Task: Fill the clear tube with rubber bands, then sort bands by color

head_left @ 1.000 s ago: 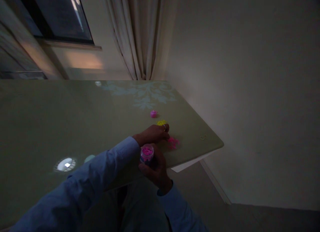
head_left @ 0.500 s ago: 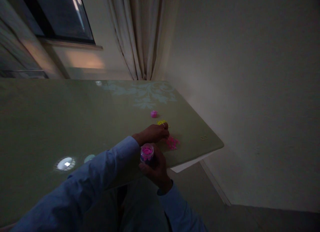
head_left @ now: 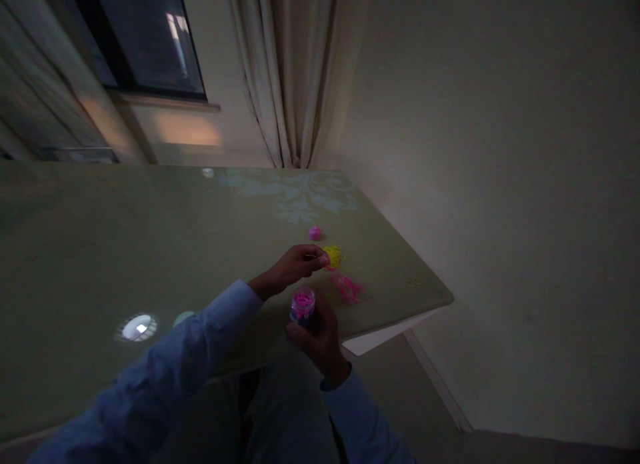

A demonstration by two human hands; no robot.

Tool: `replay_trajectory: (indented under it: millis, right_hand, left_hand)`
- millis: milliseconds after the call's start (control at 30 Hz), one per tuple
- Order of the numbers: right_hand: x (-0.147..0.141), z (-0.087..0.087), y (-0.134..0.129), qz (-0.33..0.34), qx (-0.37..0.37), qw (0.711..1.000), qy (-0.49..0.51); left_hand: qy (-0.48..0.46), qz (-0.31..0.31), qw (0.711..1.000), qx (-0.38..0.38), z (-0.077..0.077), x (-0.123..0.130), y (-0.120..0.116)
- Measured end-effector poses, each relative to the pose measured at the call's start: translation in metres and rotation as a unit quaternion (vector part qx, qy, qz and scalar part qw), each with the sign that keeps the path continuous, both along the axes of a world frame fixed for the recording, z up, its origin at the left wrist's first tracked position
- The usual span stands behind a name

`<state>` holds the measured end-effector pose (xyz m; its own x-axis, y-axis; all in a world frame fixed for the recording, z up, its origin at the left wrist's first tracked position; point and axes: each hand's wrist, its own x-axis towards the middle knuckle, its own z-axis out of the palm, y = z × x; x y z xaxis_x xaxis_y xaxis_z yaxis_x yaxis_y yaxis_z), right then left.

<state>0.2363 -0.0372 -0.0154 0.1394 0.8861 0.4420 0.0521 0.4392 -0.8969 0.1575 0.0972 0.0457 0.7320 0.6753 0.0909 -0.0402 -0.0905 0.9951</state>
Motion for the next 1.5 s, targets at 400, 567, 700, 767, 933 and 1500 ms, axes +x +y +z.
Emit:
replay_trajectory:
  millis: [400,567,700,767,933,1500]
  right_hand:
    - [-0.005,0.009,0.009,-0.015,-0.019,0.996,-0.082]
    - [-0.010,0.009,0.013,-0.026,-0.018,0.992,-0.122]
    - [-0.015,0.009,0.017,-0.032,-0.010,0.988,-0.152]
    - [-0.018,0.011,0.020,-0.025,-0.002,0.987,-0.157]
    - [-0.025,0.016,0.024,-0.036,0.014,0.983,-0.178]
    - [-0.028,0.018,0.026,-0.021,0.011,0.984,-0.174]
  left_hand:
    - [-0.082,0.110,0.978,-0.155,0.020,-0.083,-0.056]
    - [-0.125,0.147,0.964,-0.184,0.019,-0.095,-0.056]
    - [-0.126,0.148,0.966,-0.172,0.019,-0.101,-0.057]
    - [-0.109,0.142,0.972,-0.152,0.020,-0.103,-0.058]
    - [-0.047,0.171,0.980,-0.094,0.023,-0.110,-0.058]
    - [0.180,0.211,0.934,0.224,0.046,-0.119,-0.059]
